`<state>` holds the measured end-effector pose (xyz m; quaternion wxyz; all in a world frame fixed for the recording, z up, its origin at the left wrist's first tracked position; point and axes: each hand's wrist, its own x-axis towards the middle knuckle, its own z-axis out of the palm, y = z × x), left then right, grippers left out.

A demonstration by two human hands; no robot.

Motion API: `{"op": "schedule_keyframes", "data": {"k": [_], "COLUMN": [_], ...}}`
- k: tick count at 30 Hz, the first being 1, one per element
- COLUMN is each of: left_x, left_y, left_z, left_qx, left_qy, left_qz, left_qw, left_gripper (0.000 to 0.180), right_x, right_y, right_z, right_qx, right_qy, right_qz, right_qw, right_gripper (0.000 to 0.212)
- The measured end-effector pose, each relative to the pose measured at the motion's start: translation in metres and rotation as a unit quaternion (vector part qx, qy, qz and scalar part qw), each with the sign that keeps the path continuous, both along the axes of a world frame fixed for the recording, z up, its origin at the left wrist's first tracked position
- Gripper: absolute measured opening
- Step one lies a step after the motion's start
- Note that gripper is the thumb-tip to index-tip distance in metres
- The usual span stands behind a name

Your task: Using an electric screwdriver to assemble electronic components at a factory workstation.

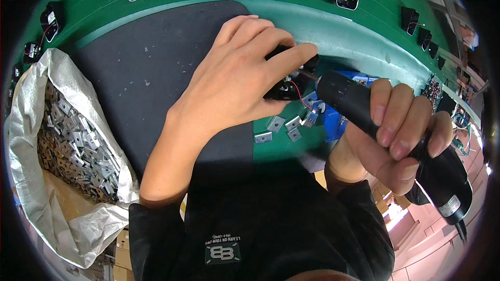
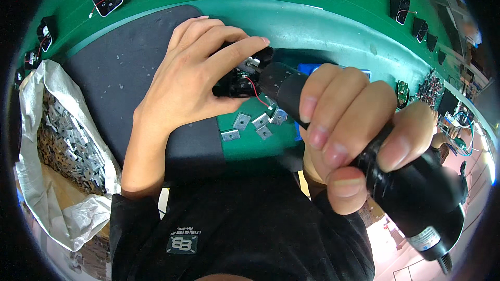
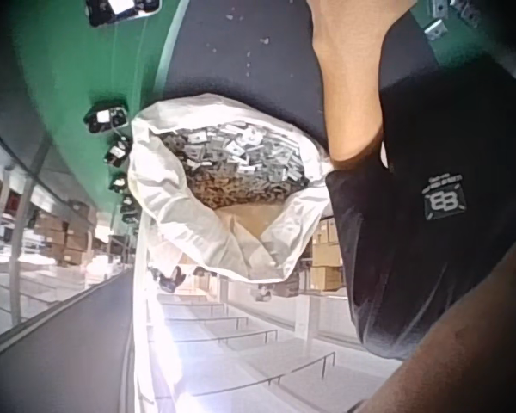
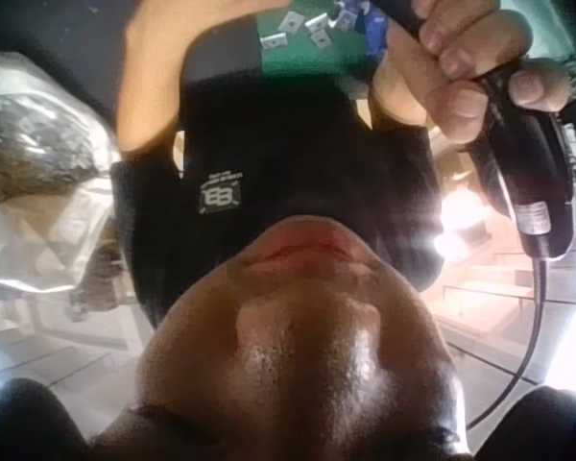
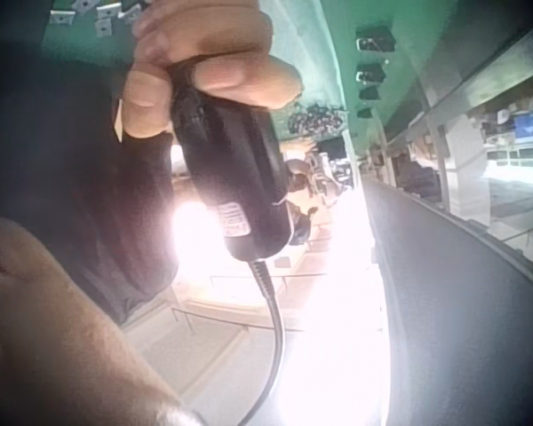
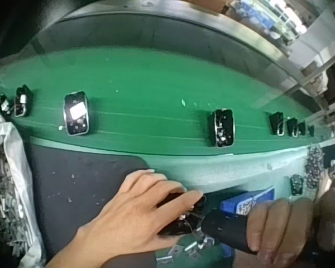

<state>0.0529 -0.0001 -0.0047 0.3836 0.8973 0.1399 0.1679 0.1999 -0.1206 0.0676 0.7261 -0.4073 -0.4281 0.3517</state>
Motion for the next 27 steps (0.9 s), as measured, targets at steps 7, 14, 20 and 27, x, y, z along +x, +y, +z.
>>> {"op": "schedule_keyframes", "data": {"k": [7, 14, 20, 27], "left_x": [0.0, -0.002, -0.005, -0.003], "left_y": [0.002, 0.001, 0.0, 0.001], "left_z": [-0.001, -0.001, -0.004, -0.003], "left_qx": [-0.008, -0.011, 0.005, -0.02], "left_qy": [-0.027, -0.04, -0.044, -0.04], "left_qz": [0.002, -0.004, 0.002, -0.002], "left_qw": [1.0, 0.999, 0.999, 0.999], "left_gripper": [0.069, 0.069, 0.07, 0.073], "right_x": [0.002, -0.005, -0.007, 0.005], "right_y": [-0.003, -0.001, 0.003, 0.006], "right_z": [0.003, -0.002, -0.002, 0.0], "right_qx": [-0.003, 0.012, 0.011, 0.026], "right_qy": [-0.042, -0.029, -0.055, -0.05], "right_qz": [0.063, 0.032, 0.031, 0.074], "right_qw": [0.997, 0.999, 0.998, 0.996], "right_gripper": [0.025, 0.027, 0.047, 0.05]}}
